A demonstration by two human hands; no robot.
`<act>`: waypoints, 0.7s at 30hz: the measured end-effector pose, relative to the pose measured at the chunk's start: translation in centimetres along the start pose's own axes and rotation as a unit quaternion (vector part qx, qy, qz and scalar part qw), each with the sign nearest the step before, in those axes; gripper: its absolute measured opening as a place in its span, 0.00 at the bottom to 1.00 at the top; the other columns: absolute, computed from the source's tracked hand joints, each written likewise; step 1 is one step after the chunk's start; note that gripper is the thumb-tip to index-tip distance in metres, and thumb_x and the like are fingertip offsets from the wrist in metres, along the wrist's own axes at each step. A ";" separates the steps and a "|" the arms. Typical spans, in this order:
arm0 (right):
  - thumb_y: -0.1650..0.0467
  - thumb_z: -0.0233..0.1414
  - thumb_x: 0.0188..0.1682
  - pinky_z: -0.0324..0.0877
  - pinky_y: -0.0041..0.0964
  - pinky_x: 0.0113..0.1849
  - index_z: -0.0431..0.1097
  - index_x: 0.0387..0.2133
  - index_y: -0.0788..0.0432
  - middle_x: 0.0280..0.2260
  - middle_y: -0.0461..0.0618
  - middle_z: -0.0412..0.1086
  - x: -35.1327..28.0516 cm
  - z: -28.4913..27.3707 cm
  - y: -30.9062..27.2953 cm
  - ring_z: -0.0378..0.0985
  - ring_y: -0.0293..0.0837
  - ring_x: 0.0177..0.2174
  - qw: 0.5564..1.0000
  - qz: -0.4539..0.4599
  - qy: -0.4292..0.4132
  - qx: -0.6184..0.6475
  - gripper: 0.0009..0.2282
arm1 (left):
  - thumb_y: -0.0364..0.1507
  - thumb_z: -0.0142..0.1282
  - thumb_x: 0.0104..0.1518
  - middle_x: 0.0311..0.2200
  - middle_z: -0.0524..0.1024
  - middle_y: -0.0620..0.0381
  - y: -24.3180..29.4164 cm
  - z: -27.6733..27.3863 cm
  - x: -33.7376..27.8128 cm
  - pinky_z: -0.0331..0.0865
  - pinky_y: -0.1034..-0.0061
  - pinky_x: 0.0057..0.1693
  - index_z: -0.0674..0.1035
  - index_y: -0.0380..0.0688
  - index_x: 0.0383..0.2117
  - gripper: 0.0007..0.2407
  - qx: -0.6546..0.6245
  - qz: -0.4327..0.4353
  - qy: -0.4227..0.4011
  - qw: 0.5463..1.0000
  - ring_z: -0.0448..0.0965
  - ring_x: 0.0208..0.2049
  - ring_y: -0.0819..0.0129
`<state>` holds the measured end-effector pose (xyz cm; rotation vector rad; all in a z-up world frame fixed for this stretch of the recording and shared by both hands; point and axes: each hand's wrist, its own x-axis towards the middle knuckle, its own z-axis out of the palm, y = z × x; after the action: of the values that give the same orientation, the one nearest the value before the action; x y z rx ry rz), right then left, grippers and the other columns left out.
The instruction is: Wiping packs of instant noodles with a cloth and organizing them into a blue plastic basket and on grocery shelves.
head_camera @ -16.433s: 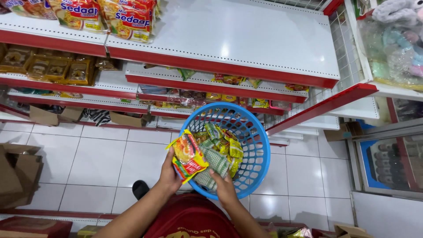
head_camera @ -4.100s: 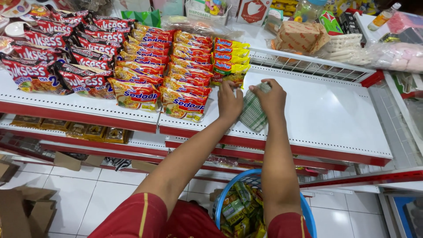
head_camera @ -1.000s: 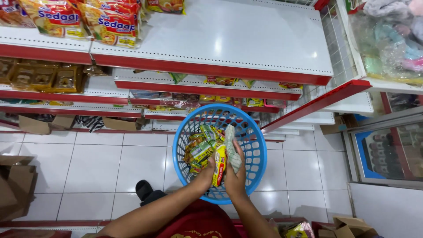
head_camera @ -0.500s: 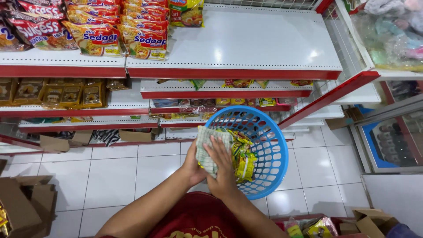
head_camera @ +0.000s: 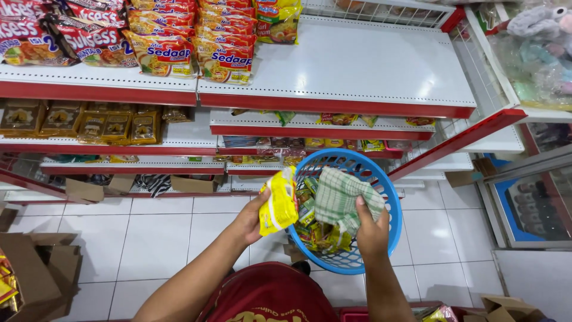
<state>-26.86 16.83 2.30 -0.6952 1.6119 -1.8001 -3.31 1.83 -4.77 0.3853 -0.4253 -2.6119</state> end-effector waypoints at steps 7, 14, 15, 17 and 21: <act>0.78 0.53 0.41 0.52 0.52 0.63 0.69 0.58 0.57 0.65 0.61 0.60 2.5 7.8 -6.4 0.55 0.62 0.66 0.825 -0.325 -0.254 -0.387 0.26 | 0.44 0.44 0.63 0.57 0.74 0.48 -1.7 4.8 1.0 0.71 0.55 0.62 0.68 0.45 0.62 0.24 0.029 -0.086 0.042 0.995 0.77 0.57 0.56; 0.78 0.53 0.35 0.43 0.61 0.66 0.77 0.48 0.56 0.56 0.52 0.73 2.1 6.1 -0.8 0.65 0.56 0.63 0.797 -0.231 -0.445 -0.336 0.23 | 0.44 0.36 0.66 0.56 0.75 0.44 -3.9 2.3 3.3 0.69 0.51 0.62 0.72 0.44 0.59 0.23 -0.113 -0.077 0.129 0.982 0.76 0.56 0.51; 0.79 0.51 0.31 0.43 0.62 0.66 0.79 0.43 0.57 0.52 0.52 0.78 1.7 5.7 -0.9 0.71 0.57 0.61 0.807 -0.231 -0.456 -0.294 0.23 | 0.45 0.36 0.66 0.55 0.75 0.44 -3.6 2.8 3.1 0.68 0.50 0.62 0.72 0.44 0.59 0.23 -0.124 -0.088 0.161 0.975 0.76 0.56 0.51; 0.78 0.53 0.33 0.50 0.62 0.67 0.78 0.39 0.57 0.46 0.49 0.79 1.5 4.6 -0.3 0.77 0.55 0.56 0.805 -0.265 -0.465 -0.255 0.18 | 0.47 0.35 0.65 0.54 0.75 0.43 -4.1 0.6 4.0 0.67 0.50 0.62 0.72 0.43 0.59 0.25 -0.127 -0.090 0.157 0.975 0.75 0.56 0.49; 0.73 0.57 0.29 0.74 0.53 0.53 0.75 0.35 0.58 0.36 0.53 0.77 0.8 2.9 -0.9 0.82 0.60 0.47 0.807 -0.310 -0.447 -0.232 0.16 | 0.48 0.33 0.65 0.56 0.74 0.41 -2.6 0.1 4.4 0.65 0.51 0.63 0.71 0.39 0.60 0.27 -0.141 -0.040 0.152 0.977 0.74 0.57 0.47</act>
<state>-25.31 14.36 3.49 -2.1159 1.1718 -1.0518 -8.09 1.95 -6.46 0.7014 0.0642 -2.5791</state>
